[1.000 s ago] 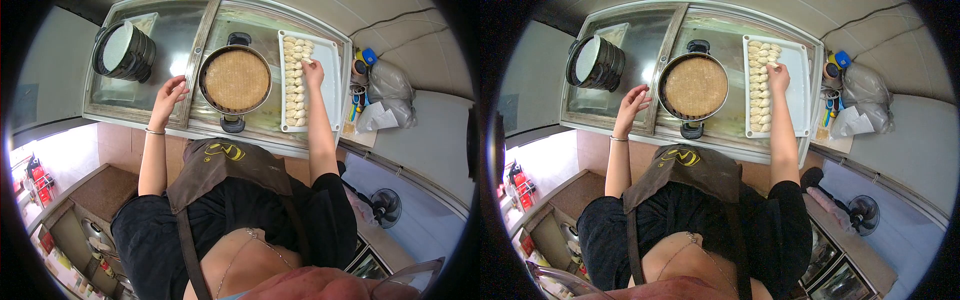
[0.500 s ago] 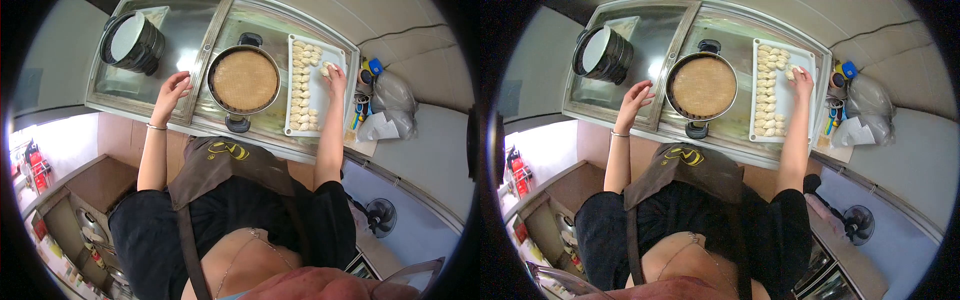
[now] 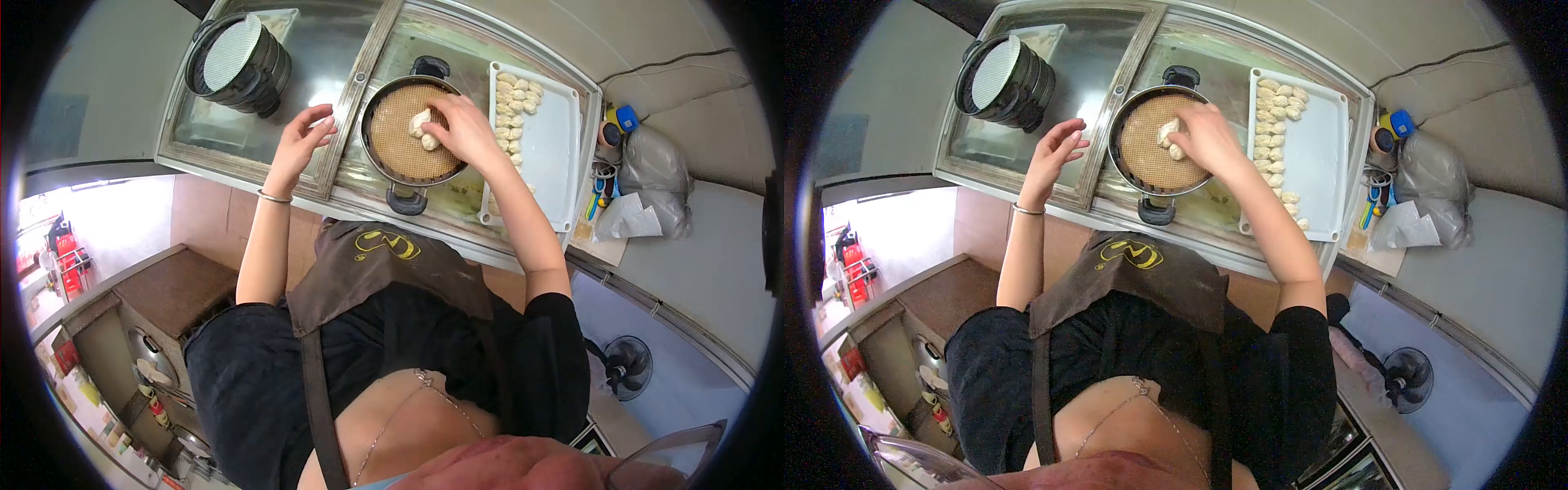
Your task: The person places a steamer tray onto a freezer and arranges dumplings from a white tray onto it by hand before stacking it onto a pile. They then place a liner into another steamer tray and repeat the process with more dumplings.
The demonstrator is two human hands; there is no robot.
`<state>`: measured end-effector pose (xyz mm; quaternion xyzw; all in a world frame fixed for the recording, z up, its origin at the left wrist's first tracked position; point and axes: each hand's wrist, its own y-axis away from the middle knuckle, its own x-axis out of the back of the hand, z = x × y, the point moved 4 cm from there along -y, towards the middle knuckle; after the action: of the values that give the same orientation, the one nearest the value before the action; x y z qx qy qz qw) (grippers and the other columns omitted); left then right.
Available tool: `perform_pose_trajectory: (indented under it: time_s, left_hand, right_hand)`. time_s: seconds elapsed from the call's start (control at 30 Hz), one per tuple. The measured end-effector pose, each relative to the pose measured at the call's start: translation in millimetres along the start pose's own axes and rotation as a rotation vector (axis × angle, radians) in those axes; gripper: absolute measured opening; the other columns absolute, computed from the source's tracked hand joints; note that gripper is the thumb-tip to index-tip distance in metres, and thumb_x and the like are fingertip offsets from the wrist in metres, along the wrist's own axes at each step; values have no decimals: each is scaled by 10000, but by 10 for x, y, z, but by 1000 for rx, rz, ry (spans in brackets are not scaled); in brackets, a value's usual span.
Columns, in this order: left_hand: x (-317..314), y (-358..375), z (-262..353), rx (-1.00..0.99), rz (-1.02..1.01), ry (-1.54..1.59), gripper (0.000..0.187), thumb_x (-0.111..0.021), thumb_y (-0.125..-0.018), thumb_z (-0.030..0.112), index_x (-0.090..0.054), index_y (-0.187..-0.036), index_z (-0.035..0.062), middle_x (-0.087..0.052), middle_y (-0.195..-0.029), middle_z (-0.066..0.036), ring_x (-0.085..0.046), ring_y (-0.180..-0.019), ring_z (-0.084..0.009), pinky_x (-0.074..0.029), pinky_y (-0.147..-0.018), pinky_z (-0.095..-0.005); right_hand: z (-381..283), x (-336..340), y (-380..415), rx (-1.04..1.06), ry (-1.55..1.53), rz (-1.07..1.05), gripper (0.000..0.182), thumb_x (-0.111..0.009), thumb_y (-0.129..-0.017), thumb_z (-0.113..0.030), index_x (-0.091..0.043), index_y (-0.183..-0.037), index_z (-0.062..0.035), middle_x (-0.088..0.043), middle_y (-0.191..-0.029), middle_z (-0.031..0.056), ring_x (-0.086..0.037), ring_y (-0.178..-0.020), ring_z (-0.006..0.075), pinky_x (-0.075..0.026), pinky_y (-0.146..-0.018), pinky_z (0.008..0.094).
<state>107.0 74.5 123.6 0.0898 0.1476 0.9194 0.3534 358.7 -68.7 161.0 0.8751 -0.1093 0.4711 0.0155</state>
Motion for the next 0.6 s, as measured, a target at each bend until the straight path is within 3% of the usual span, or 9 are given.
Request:
perform_pose_trajectory:
  time_s: [0.1, 0.17, 0.23, 0.3, 0.37, 0.43, 0.47, 0.53, 0.6]
  left_hand:
    - [52, 32, -63, 29, 8, 31, 438, -614, -969, 289, -543, -1331, 51, -592, -1293, -79, -631, -1071, -162, -490, -898, -287]
    - [43, 33, -115, 34, 5, 42, 426, -603, -977, 283, -544, -1332, 54, -592, -1295, -72, -630, -1070, -159, -490, -899, -292]
    - [57, 65, -81, 26, 30, 41, 413, -591, -984, 277, -545, -1330, 55, -589, -1297, -69, -628, -1070, -154, -490, -900, -297]
    - [102, 70, -90, 15, 24, 30, 410, -583, -989, 277, -543, -1331, 55, -586, -1301, -67, -626, -1069, -151, -490, -901, -300]
    - [149, 59, -137, 36, 48, 37, 412, -583, -989, 280, -541, -1333, 58, -584, -1302, -63, -624, -1070, -149, -489, -899, -298]
    - [141, 61, -127, 34, 57, 53, 421, -586, -986, 289, -539, -1336, 60, -584, -1307, -66, -624, -1070, -149, -487, -897, -293]
    - [132, 59, -118, 42, 51, 44, 427, -590, -984, 295, -538, -1337, 61, -583, -1310, -68, -624, -1071, -150, -487, -896, -292]
    - [114, 51, -111, 56, 43, 28, 450, -599, -976, 316, -535, -1341, 61, -581, -1320, -73, -621, -1077, -155, -485, -896, -290]
    - [106, 36, -97, 52, 45, 27, 453, -599, -976, 319, -533, -1343, 62, -581, -1320, -72, -621, -1078, -157, -484, -897, -291]
  right_hand:
    - [-37, 51, 70, -2, -2, 44, 369, -711, -848, -241, -657, -1141, -25, -653, -1147, 153, -595, -1096, 340, -484, -925, 409]
    - [78, 188, 95, 23, -27, 114, 361, -697, -870, -233, -653, -1159, -21, -665, -1142, 127, -612, -1095, 286, -482, -937, 364]
    - [529, 434, 53, -291, -398, 240, 400, -699, -876, -280, -652, -1156, 1, -696, -1092, 130, -646, -1033, 249, -495, -906, 344]
    - [1534, 458, 91, -371, -444, 562, 400, -687, -898, -298, -654, -1162, 0, -709, -1077, 119, -662, -989, 203, -503, -860, 317]
    - [2663, 336, 332, -612, -421, 729, 419, -640, -925, -342, -648, -1190, -18, -690, -1137, 145, -645, -1059, 234, -486, -908, 349]
    - [3574, 62, 531, -855, -357, 728, 464, -550, -959, -399, -625, -1230, -30, -661, -1191, 187, -616, -1125, 293, -457, -966, 396]
    - [3606, 40, 506, -842, -355, 729, 464, -550, -959, -399, -625, -1230, -30, -661, -1191, 187, -616, -1125, 293, -457, -966, 396]
    - [3503, -37, 522, -863, 9, 559, 522, -472, -974, -449, -596, -1270, -38, -634, -1223, 219, -587, -1160, 343, -427, -1005, 423]
    - [3401, -78, 431, -840, 16, 547, 534, -461, -974, -460, -587, -1283, -44, -629, -1227, 219, -572, -1171, 359, -430, -995, 444]
